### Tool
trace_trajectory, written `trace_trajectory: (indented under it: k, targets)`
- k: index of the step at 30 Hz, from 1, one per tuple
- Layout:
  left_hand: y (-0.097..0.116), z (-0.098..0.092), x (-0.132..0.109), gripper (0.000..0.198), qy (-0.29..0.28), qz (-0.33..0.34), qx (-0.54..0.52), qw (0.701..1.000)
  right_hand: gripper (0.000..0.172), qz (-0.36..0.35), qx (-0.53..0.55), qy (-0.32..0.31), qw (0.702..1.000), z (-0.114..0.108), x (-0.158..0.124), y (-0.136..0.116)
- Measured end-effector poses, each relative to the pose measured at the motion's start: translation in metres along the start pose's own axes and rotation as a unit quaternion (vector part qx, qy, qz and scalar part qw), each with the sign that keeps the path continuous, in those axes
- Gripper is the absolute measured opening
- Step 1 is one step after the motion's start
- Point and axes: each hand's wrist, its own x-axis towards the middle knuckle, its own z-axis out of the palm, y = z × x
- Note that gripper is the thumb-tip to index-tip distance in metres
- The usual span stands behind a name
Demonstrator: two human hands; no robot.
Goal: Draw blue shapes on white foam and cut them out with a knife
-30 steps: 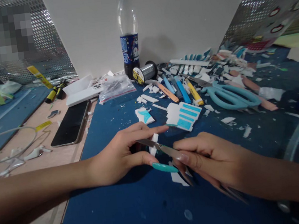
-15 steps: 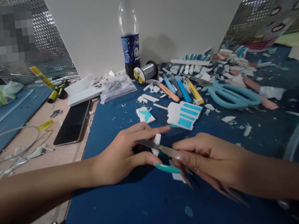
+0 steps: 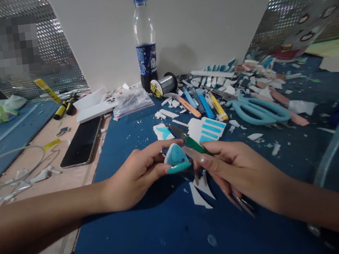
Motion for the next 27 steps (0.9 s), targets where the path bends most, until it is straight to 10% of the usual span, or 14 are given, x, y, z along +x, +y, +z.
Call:
trace_trajectory:
  k: [13, 27]
  targets:
    - [0.009, 0.004, 0.002, 0.042, -0.008, 0.068, 0.137, 0.988, 0.051, -0.072, -0.003, -0.008, 0.997, 0.003, -0.002, 0.003]
    - [0.014, 0.007, -0.004, 0.033, 0.041, 0.209, 0.377, 0.901, 0.031, -0.116, -0.079, 0.016, 0.990, 0.013, -0.003, 0.002]
